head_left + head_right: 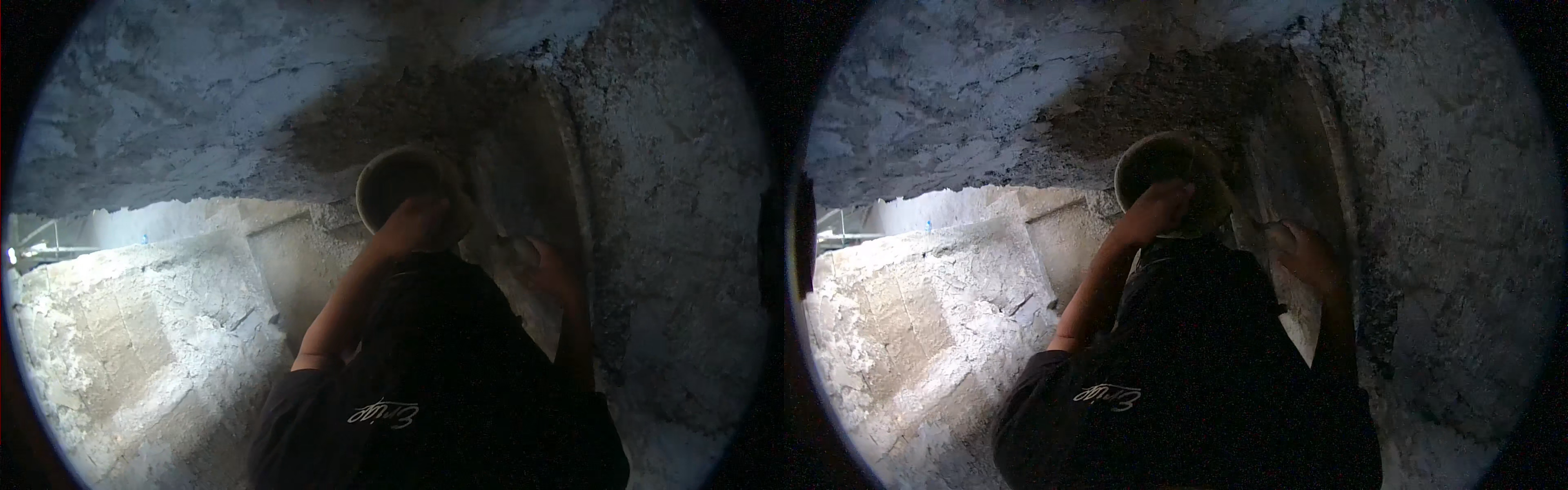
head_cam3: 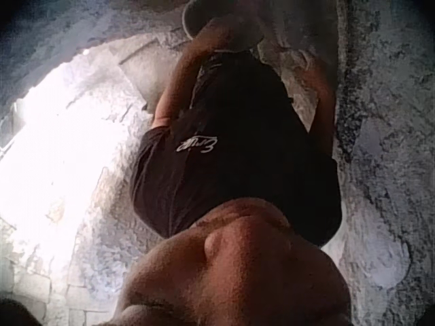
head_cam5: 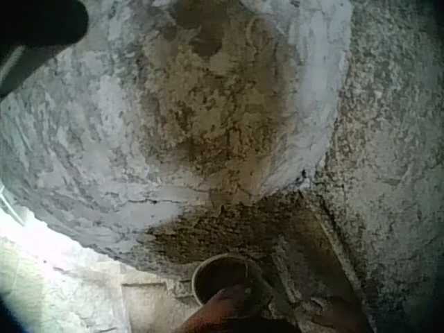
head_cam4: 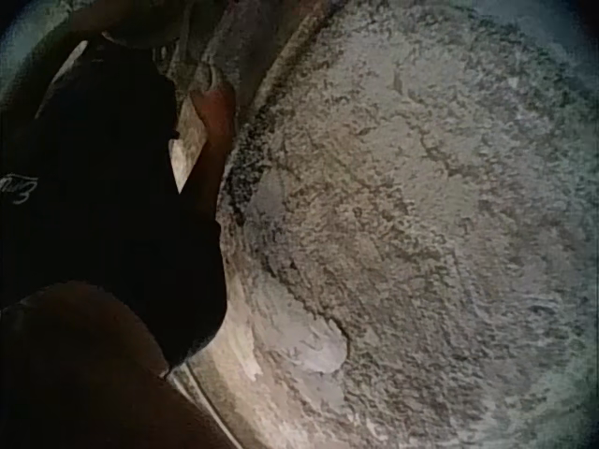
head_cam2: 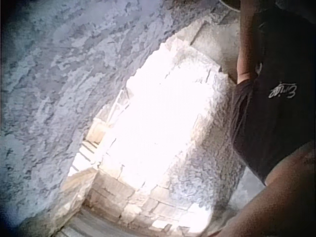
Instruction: The person applies plaster to a stone wall using a trowel, scooping it from a bucket and spreading it onto the surface.
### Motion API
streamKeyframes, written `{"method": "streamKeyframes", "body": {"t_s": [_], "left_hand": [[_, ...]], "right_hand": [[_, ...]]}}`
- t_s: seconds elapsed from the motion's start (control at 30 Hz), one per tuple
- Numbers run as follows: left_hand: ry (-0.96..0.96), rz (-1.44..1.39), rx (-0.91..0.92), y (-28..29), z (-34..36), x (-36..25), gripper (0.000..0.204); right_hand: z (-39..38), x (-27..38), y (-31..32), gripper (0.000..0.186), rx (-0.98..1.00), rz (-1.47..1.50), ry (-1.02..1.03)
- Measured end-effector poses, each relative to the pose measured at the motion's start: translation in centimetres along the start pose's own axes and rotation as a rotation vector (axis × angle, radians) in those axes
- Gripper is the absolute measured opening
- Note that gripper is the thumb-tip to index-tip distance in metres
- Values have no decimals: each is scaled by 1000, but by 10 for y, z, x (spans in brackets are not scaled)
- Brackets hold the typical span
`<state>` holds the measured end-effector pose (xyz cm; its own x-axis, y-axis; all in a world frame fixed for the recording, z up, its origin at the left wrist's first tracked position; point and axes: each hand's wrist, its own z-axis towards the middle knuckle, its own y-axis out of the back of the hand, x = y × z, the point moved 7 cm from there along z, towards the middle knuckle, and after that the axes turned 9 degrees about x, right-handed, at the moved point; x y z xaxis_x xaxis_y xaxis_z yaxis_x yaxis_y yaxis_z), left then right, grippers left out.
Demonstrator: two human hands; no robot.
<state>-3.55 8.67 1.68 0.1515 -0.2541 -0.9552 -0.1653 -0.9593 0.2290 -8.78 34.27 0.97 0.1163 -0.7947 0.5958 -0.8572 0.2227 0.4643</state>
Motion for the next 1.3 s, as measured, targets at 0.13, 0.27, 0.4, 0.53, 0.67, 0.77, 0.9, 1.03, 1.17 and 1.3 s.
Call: {"method": "streamKeyframes", "body": {"t_s": [0.13, 0.27, 0.4, 0.53, 0.67, 0.77, 0.9, 1.03, 1.17, 1.3], "left_hand": [[225, -308, 40, -5, -1, 15, 29], [179, -298, 66, 0, 0, 9, 32], [198, -403, 198, -13, -2, 2, 31], [244, -465, 407, -42, -5, 1, 29], [290, -562, 427, -54, -2, 13, 28], [52, -129, 158, -39, 7, 5, 27], [220, -235, 144, -41, 15, 18, 24], [191, -395, 48, -29, 25, 21, 24], [224, 5, 12, -23, 36, 24, 8], [267, -242, 75, -33, 42, 24, 10]], "right_hand": [[0, 9, 17, 55, -116, -227, -6], [5, 1, 9, 48, -83, -206, -131], [4, 12, -1, 43, 37, -304, -93], [-3, 38, 13, 41, -36, -274, 14], [9, 27, 18, 38, 48, -390, -172], [27, 2, -5, 35, 247, -395, -243], [53, -18, -32, 35, 397, -669, -142], [48, -33, -28, 44, 327, -299, -337], [38, -20, -25, 39, 353, -133, -372], [33, 8, -36, 22, 406, -437, -206]]}}
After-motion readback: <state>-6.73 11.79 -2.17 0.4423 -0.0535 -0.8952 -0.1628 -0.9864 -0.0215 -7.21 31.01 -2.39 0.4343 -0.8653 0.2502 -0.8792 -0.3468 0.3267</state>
